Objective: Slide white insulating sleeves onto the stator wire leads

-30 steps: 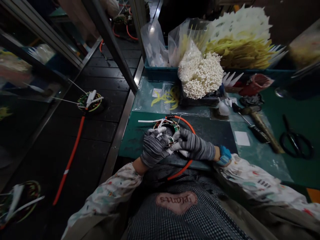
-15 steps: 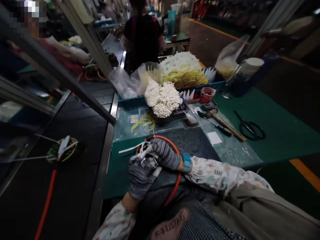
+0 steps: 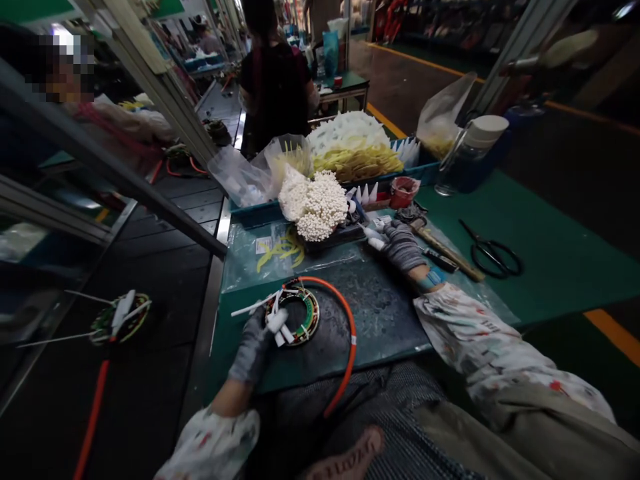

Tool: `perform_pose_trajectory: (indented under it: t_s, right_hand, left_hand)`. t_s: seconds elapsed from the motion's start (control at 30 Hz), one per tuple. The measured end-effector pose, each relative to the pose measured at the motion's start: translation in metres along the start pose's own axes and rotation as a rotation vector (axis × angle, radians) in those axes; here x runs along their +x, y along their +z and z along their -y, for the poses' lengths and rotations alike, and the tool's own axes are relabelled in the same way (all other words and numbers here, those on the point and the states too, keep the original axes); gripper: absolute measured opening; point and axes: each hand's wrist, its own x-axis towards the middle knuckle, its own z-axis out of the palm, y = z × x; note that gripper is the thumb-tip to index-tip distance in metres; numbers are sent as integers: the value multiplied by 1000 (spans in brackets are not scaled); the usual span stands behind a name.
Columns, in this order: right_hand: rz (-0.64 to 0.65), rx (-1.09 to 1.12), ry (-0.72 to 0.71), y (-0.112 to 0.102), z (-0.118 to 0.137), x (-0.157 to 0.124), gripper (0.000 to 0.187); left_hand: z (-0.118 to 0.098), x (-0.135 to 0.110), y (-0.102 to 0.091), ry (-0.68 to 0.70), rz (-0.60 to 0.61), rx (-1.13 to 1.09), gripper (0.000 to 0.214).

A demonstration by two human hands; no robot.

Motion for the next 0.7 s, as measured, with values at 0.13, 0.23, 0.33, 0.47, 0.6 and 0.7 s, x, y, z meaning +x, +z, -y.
perform_pose_trajectory:
  t_s: [0.13,0.23,0.33,0.47,0.6,0.7]
  right_hand:
    - [83,132,-36,-19,32,-43,28]
    - [194,324,-54,-31,72,-95,28]
    - [406,472,-91,-27,105,-146,26]
    - [546,453,-128,-7,111,-192,33]
    - [539,369,-156,-8,104,-204,36]
    - [580,409,-183,-16,110,-199,34]
  left_hand:
    - [-10,23,26,-49,-82,-70,62]
    - [-5,32,32,-7,-121,-65,54]
    - [-3,28,34,93,-117,-52,46]
    - [-2,-2,38,340,-145,21,42]
    - [10,-33,38,456,-185,36,43]
    - [22,-45,33,499,-191,47,39]
